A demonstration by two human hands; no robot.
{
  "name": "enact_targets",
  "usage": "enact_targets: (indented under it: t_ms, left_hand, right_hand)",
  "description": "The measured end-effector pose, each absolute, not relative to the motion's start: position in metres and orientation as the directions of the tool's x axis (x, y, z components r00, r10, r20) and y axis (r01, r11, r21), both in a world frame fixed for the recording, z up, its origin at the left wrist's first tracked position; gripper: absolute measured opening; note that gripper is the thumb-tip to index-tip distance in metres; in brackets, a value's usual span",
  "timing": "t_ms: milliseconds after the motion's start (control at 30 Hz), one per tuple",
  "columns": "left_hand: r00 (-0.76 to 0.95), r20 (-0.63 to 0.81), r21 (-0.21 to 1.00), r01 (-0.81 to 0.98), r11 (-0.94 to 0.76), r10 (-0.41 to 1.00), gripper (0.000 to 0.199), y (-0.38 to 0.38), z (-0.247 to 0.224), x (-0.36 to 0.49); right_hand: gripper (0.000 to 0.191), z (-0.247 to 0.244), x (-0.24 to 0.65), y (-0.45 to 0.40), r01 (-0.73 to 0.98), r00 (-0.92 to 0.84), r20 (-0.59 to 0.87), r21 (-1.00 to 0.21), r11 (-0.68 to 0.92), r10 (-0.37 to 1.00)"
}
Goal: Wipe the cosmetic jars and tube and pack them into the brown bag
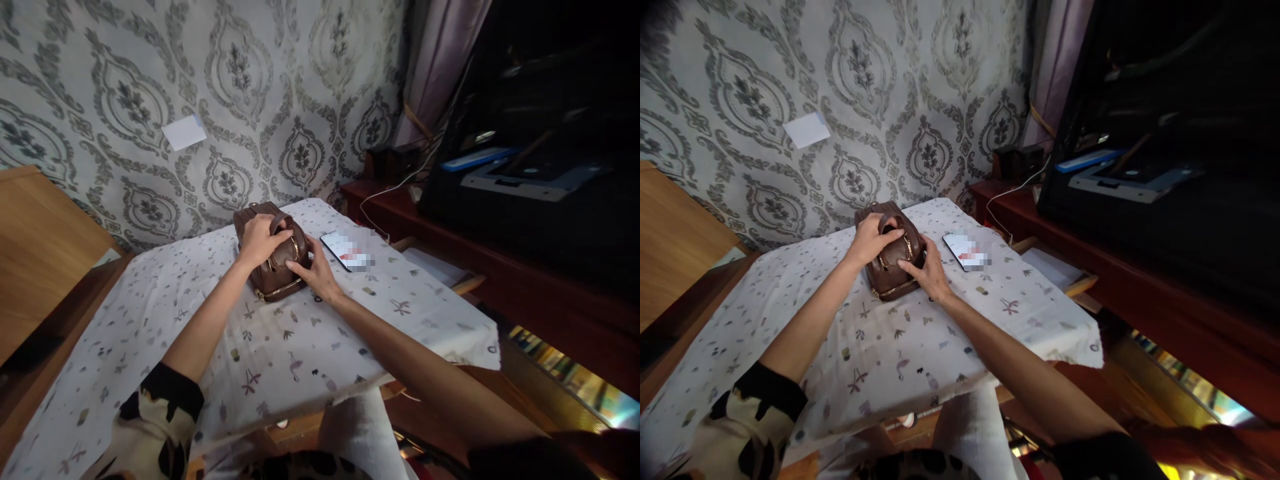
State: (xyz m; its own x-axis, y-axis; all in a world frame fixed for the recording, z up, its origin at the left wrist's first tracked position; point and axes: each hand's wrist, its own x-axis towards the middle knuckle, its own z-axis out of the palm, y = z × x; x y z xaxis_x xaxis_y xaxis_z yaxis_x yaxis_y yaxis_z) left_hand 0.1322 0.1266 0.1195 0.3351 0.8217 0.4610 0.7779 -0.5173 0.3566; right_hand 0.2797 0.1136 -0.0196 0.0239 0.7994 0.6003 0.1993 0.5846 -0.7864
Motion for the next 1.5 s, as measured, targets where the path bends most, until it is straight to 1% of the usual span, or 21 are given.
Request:
enact_targets:
  t_ms: [67, 167, 233, 367, 400, 500, 567, 667, 733, 800, 867, 1000, 1133, 1233, 1300, 1367, 1500]
  left_hand:
    - [0.364, 0.465, 0.305, 0.789, -0.532, 0.807, 0.013, 0.119, 0.120, 0.131]
    - [0.455, 0.461, 0.194, 0.786, -0.587, 0.761, 0.029, 0.105, 0.116, 0.125]
    - [0.498, 0.459, 0.155, 0.771, -0.618, 0.736, 0.036, 0.099, 0.113, 0.121]
    - [0.506, 0.464, 0.157, 0.761, -0.629, 0.727, 0.044, 0.097, 0.106, 0.113]
    - [0.507, 0.461, 0.160, 0.759, -0.631, 0.728, 0.045, 0.098, 0.106, 0.112]
    - [0.516, 0.456, 0.166, 0.751, -0.639, 0.726, 0.047, 0.101, 0.106, 0.110]
    - [0.522, 0.452, 0.173, 0.744, -0.645, 0.723, 0.046, 0.103, 0.106, 0.108]
    - [0.531, 0.446, 0.184, 0.734, -0.654, 0.721, 0.046, 0.104, 0.105, 0.105]
    - [0.535, 0.446, 0.189, 0.728, -0.659, 0.718, 0.047, 0.105, 0.104, 0.104]
    - [0.533, 0.451, 0.194, 0.725, -0.661, 0.716, 0.047, 0.106, 0.104, 0.103]
    - [0.532, 0.449, 0.200, 0.723, -0.661, 0.718, 0.047, 0.106, 0.103, 0.103]
    - [0.532, 0.451, 0.199, 0.722, -0.662, 0.717, 0.046, 0.106, 0.102, 0.103]
    - [0.532, 0.466, 0.190, 0.720, -0.667, 0.707, 0.043, 0.106, 0.101, 0.103]
    - [0.534, 0.460, 0.187, 0.723, -0.666, 0.709, 0.043, 0.107, 0.101, 0.102]
    - [0.534, 0.456, 0.186, 0.725, -0.663, 0.712, 0.044, 0.107, 0.101, 0.102]
    - [0.535, 0.456, 0.184, 0.725, -0.663, 0.712, 0.044, 0.107, 0.100, 0.102]
    - [0.539, 0.464, 0.178, 0.721, -0.670, 0.703, 0.042, 0.107, 0.100, 0.102]
  right_hand:
    - [0.084, -0.016, 0.281, 0.113, 0.159, 0.020, 0.588, -0.801, 0.578, 0.809]
    - [0.085, -0.010, 0.285, 0.112, 0.091, -0.003, 0.558, -0.826, 0.556, 0.830]
    - [0.079, -0.007, 0.289, 0.112, 0.054, -0.028, 0.527, -0.848, 0.528, 0.849]
    - [0.054, -0.003, 0.297, 0.115, 0.012, -0.042, 0.468, -0.883, 0.469, 0.883]
    - [0.052, -0.003, 0.298, 0.116, 0.024, -0.031, 0.459, -0.888, 0.460, 0.888]
    - [0.055, -0.001, 0.299, 0.120, 0.085, -0.007, 0.445, -0.892, 0.444, 0.895]
    - [0.055, 0.001, 0.301, 0.122, 0.093, -0.030, 0.448, -0.889, 0.449, 0.893]
    - [0.050, 0.005, 0.303, 0.124, 0.107, -0.062, 0.465, -0.877, 0.469, 0.883]
    - [0.045, 0.010, 0.305, 0.123, 0.172, -0.067, 0.466, -0.866, 0.470, 0.882]
    - [0.043, 0.019, 0.305, 0.121, 0.288, -0.075, 0.451, -0.844, 0.453, 0.889]
    - [0.044, 0.029, 0.304, 0.117, 0.424, -0.080, 0.431, -0.801, 0.422, 0.899]
    - [0.056, 0.053, 0.298, 0.106, 0.665, -0.052, 0.402, -0.669, 0.333, 0.914]
    - [0.062, 0.069, 0.290, 0.095, 0.805, -0.054, 0.379, -0.531, 0.265, 0.924]
    - [0.061, 0.073, 0.285, 0.089, 0.865, -0.060, 0.421, -0.431, 0.258, 0.905]
    - [0.059, 0.072, 0.283, 0.087, 0.881, -0.067, 0.440, -0.396, 0.260, 0.896]
    - [0.060, 0.070, 0.282, 0.086, 0.873, -0.068, 0.442, -0.408, 0.268, 0.894]
    - [0.062, 0.062, 0.287, 0.087, 0.790, -0.051, 0.465, -0.523, 0.320, 0.884]
